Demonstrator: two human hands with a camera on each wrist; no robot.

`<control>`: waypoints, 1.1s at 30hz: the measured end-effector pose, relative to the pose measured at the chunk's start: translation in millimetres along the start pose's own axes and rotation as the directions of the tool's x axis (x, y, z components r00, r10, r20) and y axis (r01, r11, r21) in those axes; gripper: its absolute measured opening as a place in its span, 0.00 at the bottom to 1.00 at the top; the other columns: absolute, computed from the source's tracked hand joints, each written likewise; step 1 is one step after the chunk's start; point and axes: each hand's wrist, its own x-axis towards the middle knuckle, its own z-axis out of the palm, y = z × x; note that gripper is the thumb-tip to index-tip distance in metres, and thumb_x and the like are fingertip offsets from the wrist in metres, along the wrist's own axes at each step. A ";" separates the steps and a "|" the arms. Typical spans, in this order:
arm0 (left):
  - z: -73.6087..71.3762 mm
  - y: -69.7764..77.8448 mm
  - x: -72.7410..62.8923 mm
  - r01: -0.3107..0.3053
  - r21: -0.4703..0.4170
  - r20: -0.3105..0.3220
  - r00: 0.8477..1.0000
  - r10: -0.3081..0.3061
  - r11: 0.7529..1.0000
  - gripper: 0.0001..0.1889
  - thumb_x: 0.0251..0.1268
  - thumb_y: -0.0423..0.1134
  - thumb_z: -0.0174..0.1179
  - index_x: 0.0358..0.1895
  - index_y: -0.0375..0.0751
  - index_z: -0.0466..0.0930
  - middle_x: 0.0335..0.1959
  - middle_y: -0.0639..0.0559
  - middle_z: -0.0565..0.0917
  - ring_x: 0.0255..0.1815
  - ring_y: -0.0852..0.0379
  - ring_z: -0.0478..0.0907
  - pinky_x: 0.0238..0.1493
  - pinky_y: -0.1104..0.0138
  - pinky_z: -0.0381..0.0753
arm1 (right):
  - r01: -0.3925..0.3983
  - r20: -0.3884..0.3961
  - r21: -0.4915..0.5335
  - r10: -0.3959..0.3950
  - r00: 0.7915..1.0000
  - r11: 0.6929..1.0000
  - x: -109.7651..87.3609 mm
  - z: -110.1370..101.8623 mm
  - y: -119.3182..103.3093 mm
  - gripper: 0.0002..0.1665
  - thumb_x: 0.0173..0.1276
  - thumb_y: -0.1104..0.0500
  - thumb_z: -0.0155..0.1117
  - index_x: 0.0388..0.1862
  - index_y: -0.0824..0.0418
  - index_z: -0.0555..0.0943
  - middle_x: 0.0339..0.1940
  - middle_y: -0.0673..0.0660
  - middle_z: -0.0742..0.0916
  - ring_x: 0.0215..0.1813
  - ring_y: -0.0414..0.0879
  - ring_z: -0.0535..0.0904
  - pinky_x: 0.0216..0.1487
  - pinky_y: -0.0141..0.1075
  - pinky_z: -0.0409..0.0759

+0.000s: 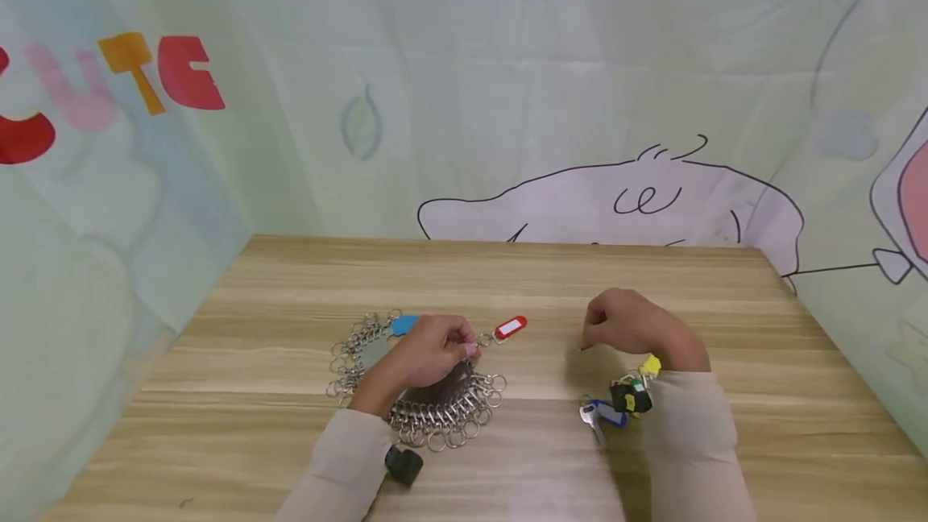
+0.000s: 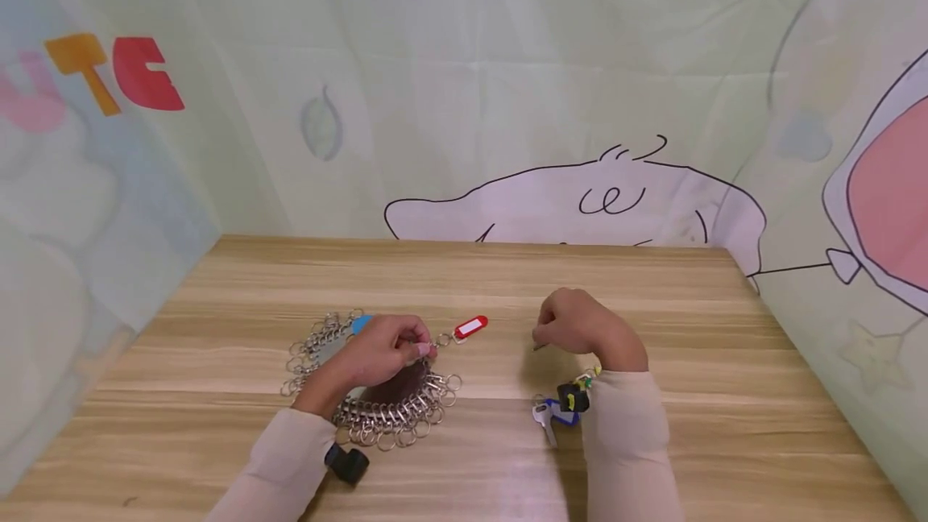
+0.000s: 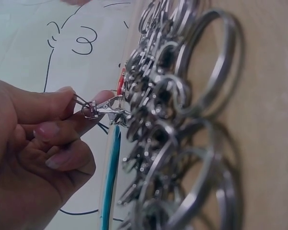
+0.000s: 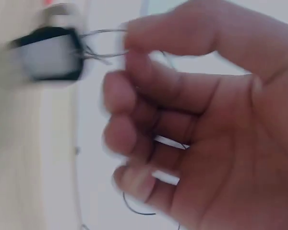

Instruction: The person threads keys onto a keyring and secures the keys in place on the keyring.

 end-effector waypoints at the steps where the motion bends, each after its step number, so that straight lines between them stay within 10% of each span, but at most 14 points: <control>1: 0.2 0.2 0.2 0.002 -0.001 0.002 1.000 -0.002 1.000 0.05 0.71 0.33 0.62 0.34 0.40 0.81 0.33 0.56 0.87 0.36 0.59 0.80 0.41 0.58 0.77 | 0.021 -0.043 0.055 -0.019 0.999 0.998 -1.6 -2.9 -1.8 0.07 0.63 0.65 0.59 0.25 0.58 0.79 0.24 0.51 0.78 0.29 0.46 0.70 0.31 0.39 0.69; 5: 0.5 0.1 0.4 0.010 -0.011 0.005 1.000 -0.010 1.000 0.05 0.71 0.32 0.61 0.34 0.40 0.80 0.34 0.56 0.87 0.37 0.59 0.80 0.42 0.58 0.77 | 0.118 -0.205 0.310 -0.055 0.977 0.944 -3.4 -8.6 -9.1 0.08 0.74 0.62 0.54 0.33 0.63 0.76 0.39 0.54 0.85 0.44 0.51 0.78 0.48 0.47 0.73; 10: 0.8 -0.7 -0.1 0.009 -0.020 0.004 1.000 -0.009 1.000 0.05 0.71 0.32 0.61 0.34 0.39 0.80 0.34 0.55 0.87 0.37 0.59 0.81 0.42 0.58 0.77 | 0.243 -0.312 0.626 -0.047 0.949 0.741 -1.1 -7.4 -14.1 0.11 0.80 0.61 0.48 0.39 0.68 0.71 0.48 0.60 0.87 0.55 0.56 0.80 0.63 0.51 0.67; 15: 1.5 -1.7 0.2 -0.003 -0.028 0.002 1.000 0.003 1.000 0.05 0.71 0.31 0.61 0.34 0.39 0.80 0.33 0.54 0.87 0.38 0.58 0.82 0.44 0.57 0.78 | 0.369 -0.370 0.774 -0.107 0.923 0.514 8.9 -0.3 -17.5 0.12 0.81 0.62 0.48 0.39 0.71 0.71 0.36 0.65 0.83 0.46 0.59 0.81 0.55 0.45 0.76; 18: 1.7 -1.7 0.9 -0.002 -0.043 0.004 1.000 0.002 0.999 0.05 0.71 0.31 0.61 0.34 0.39 0.80 0.34 0.54 0.87 0.39 0.56 0.83 0.44 0.57 0.78 | 0.354 -0.344 0.812 -0.110 0.933 0.463 15.4 5.9 -20.0 0.12 0.81 0.62 0.51 0.40 0.72 0.72 0.32 0.62 0.80 0.38 0.55 0.80 0.46 0.42 0.79; 20: 2.2 -2.2 0.9 0.000 -0.056 0.006 1.000 0.001 0.998 0.05 0.71 0.31 0.60 0.34 0.39 0.79 0.34 0.54 0.87 0.39 0.55 0.84 0.43 0.58 0.79 | 0.323 -0.319 0.812 -0.093 0.943 0.486 19.6 11.9 -21.9 0.12 0.80 0.61 0.54 0.42 0.71 0.73 0.31 0.62 0.80 0.33 0.52 0.79 0.41 0.41 0.80; 27: 2.1 -0.7 1.4 0.001 -0.058 0.012 1.000 0.000 0.998 0.04 0.71 0.31 0.60 0.35 0.38 0.80 0.34 0.54 0.87 0.39 0.54 0.84 0.44 0.57 0.78 | 0.182 -0.287 0.658 0.020 0.958 0.731 41.9 44.2 -32.9 0.09 0.74 0.62 0.64 0.36 0.67 0.79 0.26 0.64 0.81 0.21 0.46 0.74 0.25 0.37 0.77; 33: 1.0 0.5 0.8 -0.005 -0.063 0.022 1.000 0.006 0.998 0.04 0.71 0.31 0.60 0.35 0.38 0.80 0.33 0.54 0.87 0.39 0.54 0.84 0.45 0.57 0.77 | 0.096 -0.292 0.486 0.058 0.955 0.869 60.9 79.0 -41.3 0.10 0.66 0.62 0.72 0.27 0.66 0.84 0.19 0.59 0.81 0.18 0.41 0.70 0.20 0.33 0.68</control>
